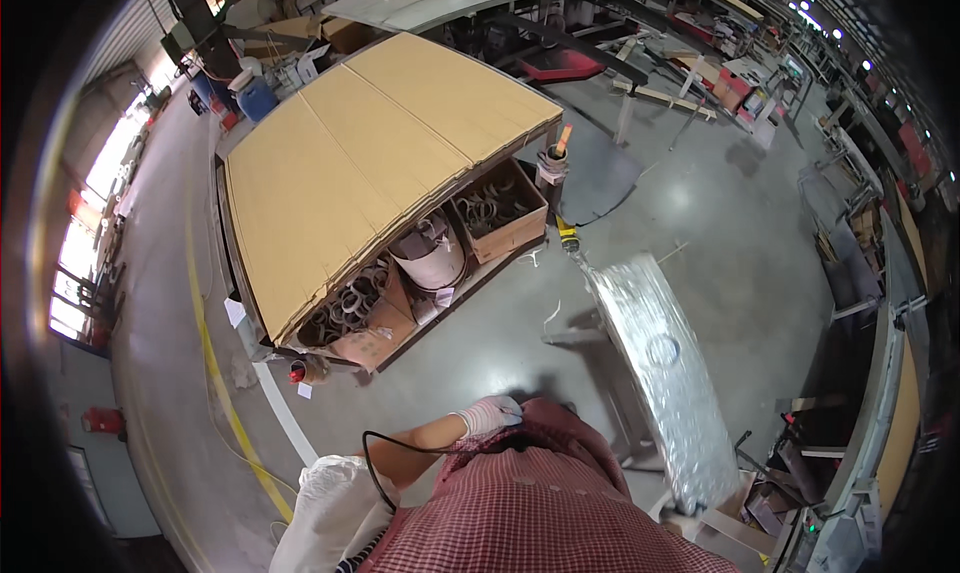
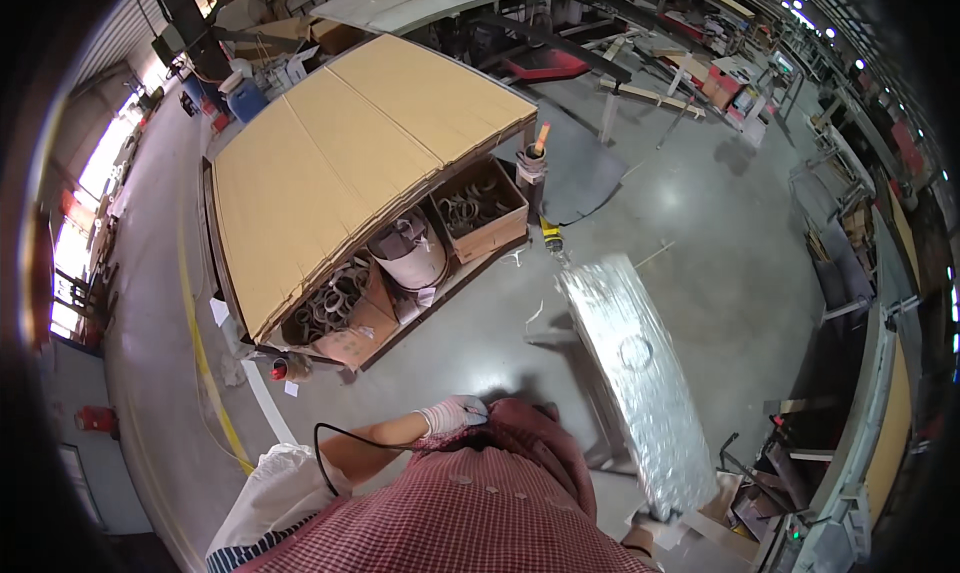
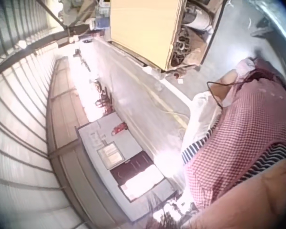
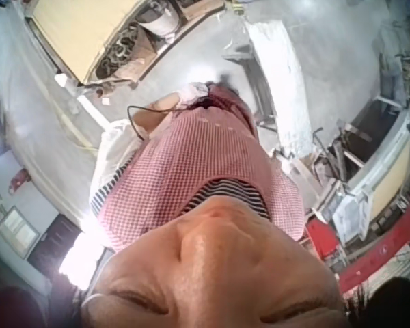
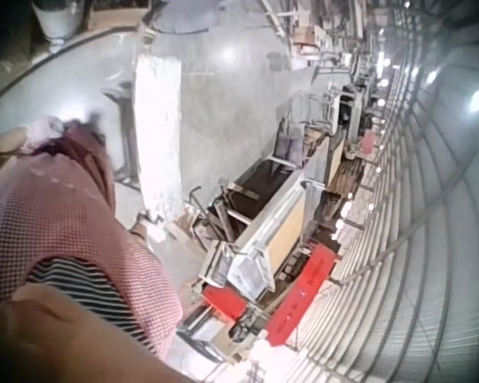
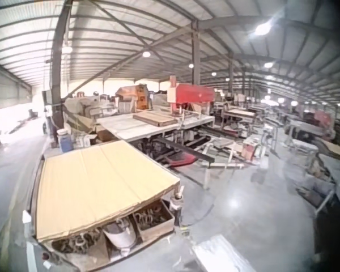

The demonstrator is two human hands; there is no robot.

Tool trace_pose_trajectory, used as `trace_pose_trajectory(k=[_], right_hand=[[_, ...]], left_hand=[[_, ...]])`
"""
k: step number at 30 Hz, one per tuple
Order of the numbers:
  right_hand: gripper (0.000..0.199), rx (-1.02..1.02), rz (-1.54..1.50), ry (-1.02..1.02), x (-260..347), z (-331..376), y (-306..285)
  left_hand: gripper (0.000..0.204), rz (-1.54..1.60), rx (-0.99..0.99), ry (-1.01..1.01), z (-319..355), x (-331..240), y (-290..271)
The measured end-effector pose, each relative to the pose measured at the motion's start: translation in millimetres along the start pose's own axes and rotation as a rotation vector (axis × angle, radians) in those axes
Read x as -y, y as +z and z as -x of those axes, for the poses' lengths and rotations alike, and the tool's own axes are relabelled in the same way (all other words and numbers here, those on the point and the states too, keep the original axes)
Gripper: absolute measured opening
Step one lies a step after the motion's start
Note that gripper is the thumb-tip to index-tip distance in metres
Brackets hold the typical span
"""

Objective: Performing various tasks in a manufacturing facility, including moving materials and sorting labels.

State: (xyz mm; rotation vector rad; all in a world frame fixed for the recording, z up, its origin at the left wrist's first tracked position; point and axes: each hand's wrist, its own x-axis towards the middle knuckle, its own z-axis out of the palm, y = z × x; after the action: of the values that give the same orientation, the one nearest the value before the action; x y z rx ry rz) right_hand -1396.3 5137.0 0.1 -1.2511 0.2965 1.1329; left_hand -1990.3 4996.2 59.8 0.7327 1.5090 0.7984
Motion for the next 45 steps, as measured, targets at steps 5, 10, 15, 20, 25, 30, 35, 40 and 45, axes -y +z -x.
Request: trace_pose_trajectory(k=[5, 10, 15, 20, 25, 30, 35, 40, 45], right_hand=[[0.038, -0.195, 0.395, -0.092, 35, 1, -31], [0.035, -0.451, 1.351, -0.272, 67, -51, 52], [0.035, -0.032, 1.251, -1.005, -11, -120, 279], [0.04, 1.0, 1.027, -0.626, -337, 114, 618], [0.037, 1.849, 1.117, -0.341, -564, 392, 696], [0.023, 2.492, 1.211, -0.433, -669, 601, 616], [0.02, 3.12, 1.276, -0.392, -704, 711, 506], [0.033, 3.703, 1.345, -0.266, -765, 746, 455], [0.037, 3.508, 1.724, 0.184, -815, 809, 414]], left_hand=[[0.029, 0.169, -0.056, -0.03, 23, 5, -59], [0.043, 0.523, -0.159, -0.176, 21, 4, -139], [0.044, 0.36, -0.442, -0.015, 37, 6, -229], [0.04, 0.277, -0.668, 0.018, 102, -50, -282], [0.032, 0.045, -1.311, 0.025, 180, -55, -365], [0.044, 0.028, -1.874, -0.449, 294, 48, -472], [0.046, -0.137, -1.751, -0.836, 318, 150, -552], [0.027, -0.372, -1.46, -0.928, 298, 167, -641], [0.02, -0.371, -1.306, -0.908, 362, 91, -638]])
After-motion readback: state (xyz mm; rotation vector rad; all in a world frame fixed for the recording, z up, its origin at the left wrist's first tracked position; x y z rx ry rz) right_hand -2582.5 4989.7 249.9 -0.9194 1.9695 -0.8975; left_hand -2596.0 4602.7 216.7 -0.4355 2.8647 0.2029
